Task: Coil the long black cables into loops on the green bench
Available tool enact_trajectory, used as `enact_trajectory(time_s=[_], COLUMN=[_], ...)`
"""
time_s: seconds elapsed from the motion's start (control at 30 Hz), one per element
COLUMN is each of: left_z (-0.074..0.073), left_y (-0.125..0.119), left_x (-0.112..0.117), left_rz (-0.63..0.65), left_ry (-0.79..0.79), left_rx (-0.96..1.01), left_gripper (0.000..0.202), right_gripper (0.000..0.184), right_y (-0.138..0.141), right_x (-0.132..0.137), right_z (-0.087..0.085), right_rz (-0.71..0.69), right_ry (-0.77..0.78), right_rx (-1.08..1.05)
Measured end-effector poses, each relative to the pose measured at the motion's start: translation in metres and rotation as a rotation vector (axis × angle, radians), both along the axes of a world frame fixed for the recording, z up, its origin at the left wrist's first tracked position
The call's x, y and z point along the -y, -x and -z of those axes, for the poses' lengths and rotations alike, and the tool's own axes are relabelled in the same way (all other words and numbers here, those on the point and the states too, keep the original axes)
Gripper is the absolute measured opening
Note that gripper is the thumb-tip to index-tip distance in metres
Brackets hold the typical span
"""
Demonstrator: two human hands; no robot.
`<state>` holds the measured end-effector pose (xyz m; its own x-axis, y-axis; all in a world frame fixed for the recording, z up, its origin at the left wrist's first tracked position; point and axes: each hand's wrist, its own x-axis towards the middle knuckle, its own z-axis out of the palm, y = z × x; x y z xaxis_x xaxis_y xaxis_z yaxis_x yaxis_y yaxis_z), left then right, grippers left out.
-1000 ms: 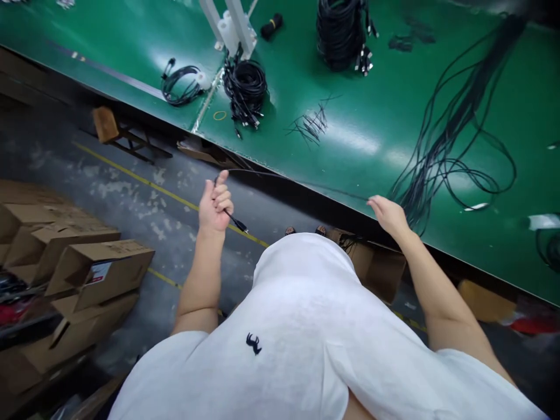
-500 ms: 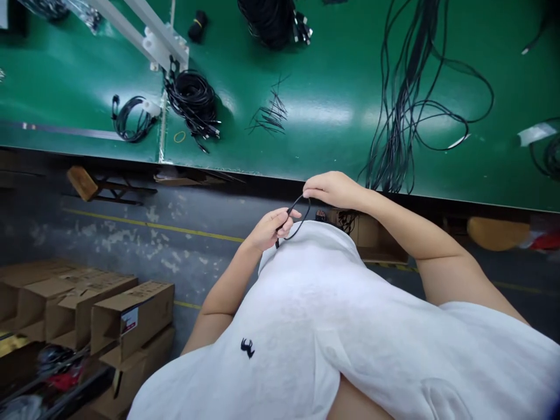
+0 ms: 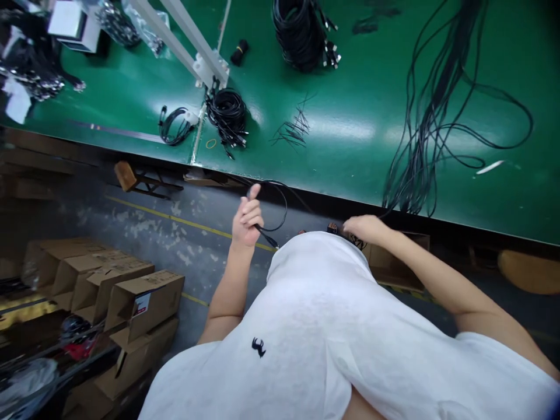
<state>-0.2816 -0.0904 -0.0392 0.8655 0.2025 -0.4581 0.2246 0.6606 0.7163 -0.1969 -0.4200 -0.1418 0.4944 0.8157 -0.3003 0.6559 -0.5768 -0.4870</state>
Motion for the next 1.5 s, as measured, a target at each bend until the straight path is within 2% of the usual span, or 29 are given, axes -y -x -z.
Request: enact_trajectory(time_s=[0.07, 0.13, 0.2, 0.23, 0.27, 0.33, 0.4, 0.47, 0.53, 0.57, 0.6, 0.67, 0.73, 0.77, 0.83, 0.93, 0.97, 1.0, 1.03, 1.1, 1.17, 1.2, 1.27, 1.33, 1.4, 1.5], left_z=[0.012, 0.025, 0.033, 0.033, 0.032, 0.026, 0.018, 0.009, 0.003, 0.001, 0.000, 0.001, 0.001, 0.001, -0.004, -0.014, -0.017, -0.017, -0.016, -0.009, 0.001, 0.007, 0.017, 0.022, 0.023, 0.020], left_y=[-0.003, -0.001, 0.005, 0.010, 0.014, 0.020, 0.021, 0.019, 0.015, 0.012, 0.009, 0.000, -0.009, -0.011, -0.013, -0.008, -0.007, -0.005, -0.005, -0.006, -0.007, -0.007, -0.003, 0.005, 0.014, 0.021], left_x=[0.016, 0.039, 0.059, 0.065, 0.068, 0.065, 0.051, 0.033, 0.019, 0.016, 0.014, 0.017, 0.018, 0.016, 0.001, -0.037, -0.047, -0.054, -0.055, -0.044, -0.018, -0.002, 0.028, 0.051, 0.065, 0.073], left_rz=[0.154, 0.347, 0.576, 0.678, 0.751, 0.801, 0.722, 0.491, 0.183, 0.053, -0.037, -0.091, -0.046, -0.029, -0.063, -0.221, -0.251, -0.256, -0.235, -0.128, 0.028, 0.119, 0.321, 0.528, 0.682, 0.767], left_ry=[-0.124, -0.217, -0.249, -0.230, -0.177, -0.029, 0.112, 0.195, 0.229, 0.241, 0.252, 0.276, 0.298, 0.304, 0.304, 0.277, 0.272, 0.268, 0.261, 0.207, 0.061, -0.032, -0.192, -0.253, -0.217, -0.040], left_rx=[-0.082, -0.129, -0.127, -0.116, -0.103, -0.087, -0.084, -0.071, -0.051, -0.049, -0.054, -0.095, -0.147, -0.148, -0.069, 0.163, 0.206, 0.218, 0.198, 0.095, -0.008, -0.046, -0.087, -0.084, -0.046, -0.027], left_gripper=[0.025, 0.028, 0.035, 0.038, 0.039, 0.038, 0.032, 0.028, 0.031, 0.033, 0.034, 0.035, 0.035, 0.036, 0.037, 0.036, 0.036, 0.036, 0.035, 0.032, 0.024, 0.024, 0.032, 0.038, 0.038, 0.036], right_gripper=[0.037, 0.037, 0.032, 0.030, 0.028, 0.030, 0.036, 0.041, 0.042, 0.040, 0.037, 0.033, 0.032, 0.032, 0.035, 0.041, 0.042, 0.040, 0.038, 0.034, 0.035, 0.036, 0.038, 0.036, 0.034, 0.034], right_y=[0.031, 0.044, 0.035, 0.024, 0.011, -0.018, -0.044, -0.062, -0.065, -0.059, -0.047, -0.013, 0.022, 0.033, 0.036, 0.012, 0.006, 0.003, 0.003, 0.014, 0.025, 0.027, 0.023, 0.012, -0.001, -0.021], right_x=[-0.023, -0.052, -0.075, -0.080, -0.080, -0.063, -0.026, 0.017, 0.050, 0.058, 0.059, 0.045, 0.021, 0.011, 0.007, 0.033, 0.042, 0.047, 0.047, 0.031, 0.003, -0.012, -0.036, -0.049, -0.054, -0.051], right_z=[-0.030, -0.066, -0.094, -0.101, -0.103, -0.091, -0.062, -0.028, -0.002, 0.005, 0.008, 0.000, -0.015, -0.022, -0.027, -0.019, -0.016, -0.017, -0.020, -0.038, -0.064, -0.078, -0.101, -0.114, -0.118, -0.110], right_rz=[-0.262, -0.339, -0.251, -0.182, -0.120, -0.040, 0.061, 0.231, 0.363, 0.347, 0.285, 0.035, -0.192, -0.244, -0.179, 0.152, 0.206, 0.197, 0.132, -0.088, -0.273, -0.318, -0.332, -0.284, -0.235, -0.191], right_ry=[-0.076, -0.162, -0.190, -0.193, -0.203, -0.269, -0.357, -0.358, -0.205, -0.099, 0.000, 0.118, 0.065, 0.010, -0.079, -0.080, -0.062, -0.044, -0.035, -0.074, -0.204, -0.279, -0.380, -0.397, -0.382, -0.399], right_rx=[-0.014, -0.005, -0.020, -0.051, -0.100, -0.220, -0.256, -0.153, 0.022, 0.082, 0.124, 0.119, 0.027, -0.028, -0.101, -0.050, -0.011, 0.025, 0.053, 0.083, 0.094, 0.100, 0.119, 0.143, 0.130, 0.000])
